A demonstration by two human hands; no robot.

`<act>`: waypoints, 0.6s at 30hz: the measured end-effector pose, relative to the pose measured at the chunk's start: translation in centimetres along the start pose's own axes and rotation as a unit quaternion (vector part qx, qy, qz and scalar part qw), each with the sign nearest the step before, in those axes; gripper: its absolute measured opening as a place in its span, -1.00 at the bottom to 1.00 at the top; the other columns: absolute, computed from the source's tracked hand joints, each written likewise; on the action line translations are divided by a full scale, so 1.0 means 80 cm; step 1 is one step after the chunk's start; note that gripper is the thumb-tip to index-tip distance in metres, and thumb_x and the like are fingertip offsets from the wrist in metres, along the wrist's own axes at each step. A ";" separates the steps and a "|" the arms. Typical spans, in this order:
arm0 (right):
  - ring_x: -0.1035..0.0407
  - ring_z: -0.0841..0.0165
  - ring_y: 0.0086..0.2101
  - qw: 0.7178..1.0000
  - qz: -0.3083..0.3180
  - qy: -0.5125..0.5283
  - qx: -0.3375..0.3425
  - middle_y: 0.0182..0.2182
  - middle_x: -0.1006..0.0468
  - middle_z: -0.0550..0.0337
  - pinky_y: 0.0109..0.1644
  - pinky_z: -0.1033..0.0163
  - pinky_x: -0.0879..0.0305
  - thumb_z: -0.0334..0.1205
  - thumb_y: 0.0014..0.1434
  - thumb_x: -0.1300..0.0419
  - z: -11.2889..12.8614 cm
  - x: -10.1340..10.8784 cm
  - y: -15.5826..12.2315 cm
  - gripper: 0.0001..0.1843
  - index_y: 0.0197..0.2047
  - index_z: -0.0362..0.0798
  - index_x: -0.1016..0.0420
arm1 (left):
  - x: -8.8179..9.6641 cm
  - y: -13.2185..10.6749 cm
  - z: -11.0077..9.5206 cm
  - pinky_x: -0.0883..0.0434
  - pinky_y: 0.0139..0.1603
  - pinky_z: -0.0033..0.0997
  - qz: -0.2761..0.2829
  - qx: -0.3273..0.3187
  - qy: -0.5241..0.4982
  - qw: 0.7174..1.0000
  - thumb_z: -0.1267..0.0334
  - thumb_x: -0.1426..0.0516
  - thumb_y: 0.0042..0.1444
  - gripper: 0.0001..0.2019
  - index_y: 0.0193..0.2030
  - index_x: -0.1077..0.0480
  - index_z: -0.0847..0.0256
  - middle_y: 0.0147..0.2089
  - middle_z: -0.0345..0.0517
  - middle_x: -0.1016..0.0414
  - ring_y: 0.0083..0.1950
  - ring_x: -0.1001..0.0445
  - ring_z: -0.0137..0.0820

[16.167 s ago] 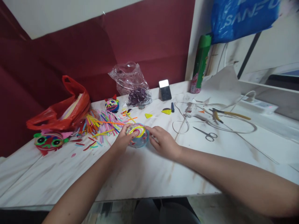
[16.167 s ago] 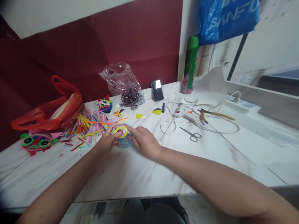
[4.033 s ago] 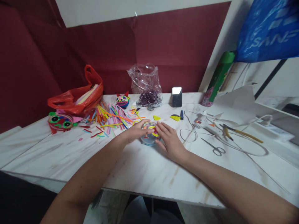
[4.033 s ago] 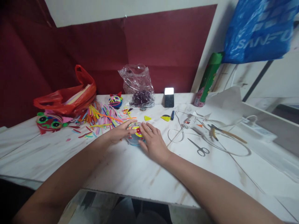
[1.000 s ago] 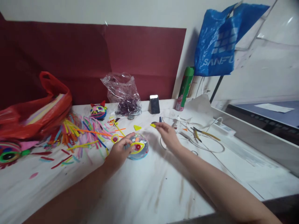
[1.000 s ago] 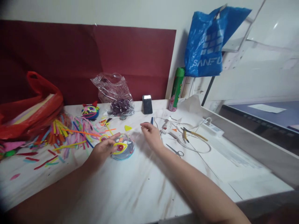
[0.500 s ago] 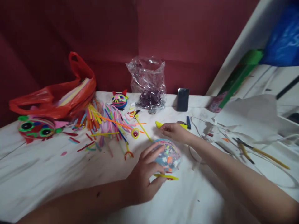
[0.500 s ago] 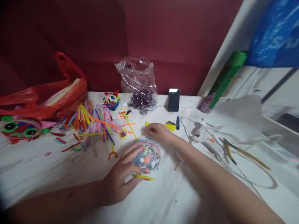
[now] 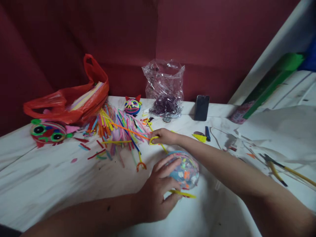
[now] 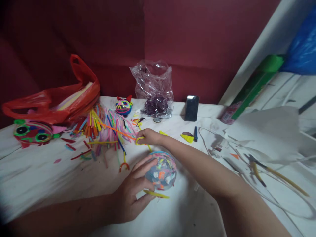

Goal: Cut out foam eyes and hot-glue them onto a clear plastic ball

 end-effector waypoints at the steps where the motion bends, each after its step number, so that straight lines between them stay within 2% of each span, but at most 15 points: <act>1: -0.30 0.48 -0.54 0.999 -0.022 0.015 -0.017 -0.56 -0.51 0.29 -0.42 0.38 -0.22 -0.17 -0.07 -0.33 -0.003 0.010 -0.016 -0.83 -0.41 -0.10 -0.56 | 0.000 0.001 0.002 -0.23 0.30 -0.05 -0.007 -0.002 0.004 1.000 0.45 -0.14 0.06 -0.91 -0.30 -0.38 0.20 0.34 0.14 -0.22 0.40 -0.10 -0.13; 5: -0.31 0.46 -0.59 0.985 -0.128 0.086 -0.084 -0.56 -0.52 0.24 -0.55 0.38 -0.21 0.01 -0.03 -0.30 -0.006 0.050 -0.093 -0.68 -0.36 -0.10 -0.50 | -0.003 0.004 0.013 -0.22 0.30 -0.11 -0.019 0.011 0.018 1.000 0.48 -0.12 0.07 -0.90 -0.34 -0.37 0.20 0.34 0.14 -0.22 0.39 -0.14 -0.17; 9: -0.33 0.47 -0.54 0.949 -0.252 0.152 -0.112 -0.49 -0.53 0.20 -0.54 0.39 -0.23 0.03 -0.05 -0.31 0.000 0.064 -0.165 -0.66 -0.38 -0.07 -0.44 | -0.003 0.012 0.021 -0.25 0.29 -0.14 -0.024 0.046 0.003 0.999 0.41 -0.13 0.10 -0.93 -0.37 -0.37 0.18 0.34 0.09 -0.22 0.35 -0.22 -0.21; 12: -0.32 0.49 -0.54 0.922 -0.308 0.206 -0.115 -0.47 -0.51 0.22 -0.57 0.41 -0.18 0.01 0.00 -0.27 0.012 0.054 -0.205 -0.69 -0.32 -0.06 -0.44 | 0.001 0.017 0.025 -0.24 0.29 -0.10 -0.020 0.087 -0.027 0.996 0.35 -0.14 0.09 -0.94 -0.40 -0.37 0.18 0.33 0.11 -0.25 0.34 -0.23 -0.18; 16: -0.37 0.47 -0.51 0.879 -0.320 0.331 -0.121 -0.44 -0.51 0.25 -0.56 0.40 -0.21 -0.19 -0.02 -0.30 0.027 0.026 -0.238 -0.69 -0.16 -0.03 -0.46 | 0.003 0.018 0.037 -0.15 0.33 -0.02 -0.009 0.151 -0.075 0.986 0.26 -0.18 0.07 -0.92 -0.41 -0.39 0.18 0.35 0.13 -0.20 0.37 -0.18 -0.12; 18: -0.33 0.49 -0.55 0.875 -0.321 0.342 -0.122 -0.49 -0.50 0.30 -0.57 0.41 -0.18 -0.25 -0.04 -0.31 0.032 0.014 -0.245 -0.67 -0.14 -0.03 -0.48 | 0.002 0.018 0.044 -0.10 0.36 0.01 -0.008 0.176 -0.096 0.980 0.22 -0.20 0.05 -0.89 -0.41 -0.39 0.17 0.37 0.12 -0.18 0.38 -0.15 -0.10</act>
Point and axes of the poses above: each hand's wrist, its own y-axis towards the middle knuckle, its own x-axis out of the back of the hand, z = x × y, the point moved 1 cm from there along y, towards the middle knuckle
